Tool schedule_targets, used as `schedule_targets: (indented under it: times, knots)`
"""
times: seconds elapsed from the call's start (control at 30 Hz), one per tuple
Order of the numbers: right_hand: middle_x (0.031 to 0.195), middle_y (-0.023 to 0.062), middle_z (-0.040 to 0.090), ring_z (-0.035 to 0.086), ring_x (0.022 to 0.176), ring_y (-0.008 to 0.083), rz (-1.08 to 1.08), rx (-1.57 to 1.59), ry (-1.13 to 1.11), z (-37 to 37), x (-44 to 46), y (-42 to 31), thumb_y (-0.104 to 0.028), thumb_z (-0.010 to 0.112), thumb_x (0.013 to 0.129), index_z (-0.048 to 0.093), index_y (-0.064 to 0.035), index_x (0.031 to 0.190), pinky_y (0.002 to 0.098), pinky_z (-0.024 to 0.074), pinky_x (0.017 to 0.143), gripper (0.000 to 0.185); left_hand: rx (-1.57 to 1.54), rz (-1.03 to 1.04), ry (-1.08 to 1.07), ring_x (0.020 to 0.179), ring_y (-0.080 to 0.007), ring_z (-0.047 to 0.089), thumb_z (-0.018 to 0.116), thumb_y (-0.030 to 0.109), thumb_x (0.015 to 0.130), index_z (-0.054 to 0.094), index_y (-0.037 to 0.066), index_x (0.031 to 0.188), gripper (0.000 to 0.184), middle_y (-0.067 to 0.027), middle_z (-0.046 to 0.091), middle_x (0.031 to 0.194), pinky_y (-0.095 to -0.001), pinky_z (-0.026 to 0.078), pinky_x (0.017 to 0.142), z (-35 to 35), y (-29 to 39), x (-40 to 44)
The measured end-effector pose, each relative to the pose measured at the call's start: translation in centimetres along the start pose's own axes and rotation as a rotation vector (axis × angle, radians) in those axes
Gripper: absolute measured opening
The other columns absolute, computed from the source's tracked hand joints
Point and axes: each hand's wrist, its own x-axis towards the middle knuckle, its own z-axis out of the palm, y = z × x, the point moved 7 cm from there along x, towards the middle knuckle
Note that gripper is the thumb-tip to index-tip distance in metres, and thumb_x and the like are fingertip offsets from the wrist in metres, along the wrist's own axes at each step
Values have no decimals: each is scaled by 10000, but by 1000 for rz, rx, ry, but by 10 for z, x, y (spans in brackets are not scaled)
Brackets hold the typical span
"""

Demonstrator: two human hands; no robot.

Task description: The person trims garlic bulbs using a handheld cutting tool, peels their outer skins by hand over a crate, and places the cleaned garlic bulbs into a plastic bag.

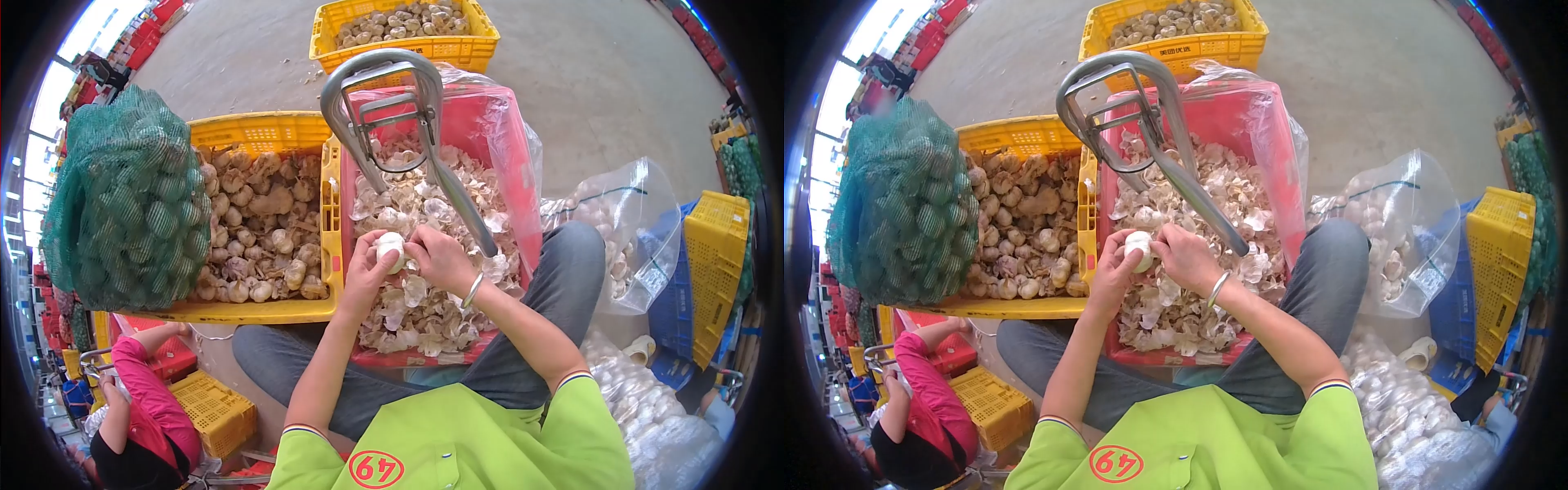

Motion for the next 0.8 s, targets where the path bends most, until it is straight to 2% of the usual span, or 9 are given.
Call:
schedule_targets:
  times: [0.13, 0.3, 0.4, 0.5, 0.6, 0.7, 0.8]
  knots:
    - [800, 153, 572, 573, 707, 335, -50, 78, 25, -2, 0, 1, -170, 571, 834, 556, -1, 842, 405, 453, 637, 169, 20, 51, -24, 816, -102, 568, 602, 115, 859, 396, 64, 1257, 451, -51, 551, 1012, -218, 498, 612, 5, 10, -2]
    - [781, 116, 584, 591, 684, 246, 47, 139, 2, -10, 5, -4, -178, 614, 816, 578, -5, 873, 352, 469, 640, 186, 46, 87, -74, 852, -110, 558, 654, 70, 807, 391, 74, 1286, 546, -48, 522, 1027, -217, 495, 631, 8, 19, -8]
    - [808, 110, 612, 615, 718, 201, 136, 268, -109, -4, 2, -6, -211, 638, 811, 567, 5, 883, 319, 486, 658, 239, 272, 249, 46, 882, -128, 556, 687, 62, 775, 380, 75, 1302, 610, -48, 477, 1058, -233, 500, 673, -1, 12, -3]
    - [833, 115, 634, 635, 752, 181, 139, 287, -173, 6, -2, -5, -238, 655, 804, 551, 14, 896, 303, 502, 679, 288, 726, 356, 137, 969, -139, 552, 696, -21, 727, 339, 66, 1314, 692, -59, 517, 1118, -274, 493, 828, -8, 16, -5]
    - [828, 115, 640, 644, 755, 180, 165, 328, -150, 8, -2, 5, -248, 666, 794, 541, 15, 911, 298, 511, 683, 314, 339, 233, 27, 960, -153, 548, 704, 35, 745, 356, 65, 1314, 667, -60, 446, 1098, -258, 507, 770, -3, 9, -3]
    - [822, 113, 643, 646, 748, 183, 183, 336, -133, 3, 2, 8, -247, 665, 792, 544, 12, 909, 299, 515, 684, 309, 80, 56, -81, 986, -166, 552, 710, 19, 734, 340, 42, 1316, 691, -74, 407, 1143, -263, 515, 786, 0, 12, -5]
    - [815, 114, 646, 646, 749, 184, 224, 318, -145, -5, 3, 2, -247, 662, 792, 552, 14, 893, 301, 516, 685, 300, 56, 116, -41, 1003, -170, 550, 710, 10, 729, 344, 23, 1305, 683, -72, 369, 1163, -262, 524, 793, 1, 15, -4]
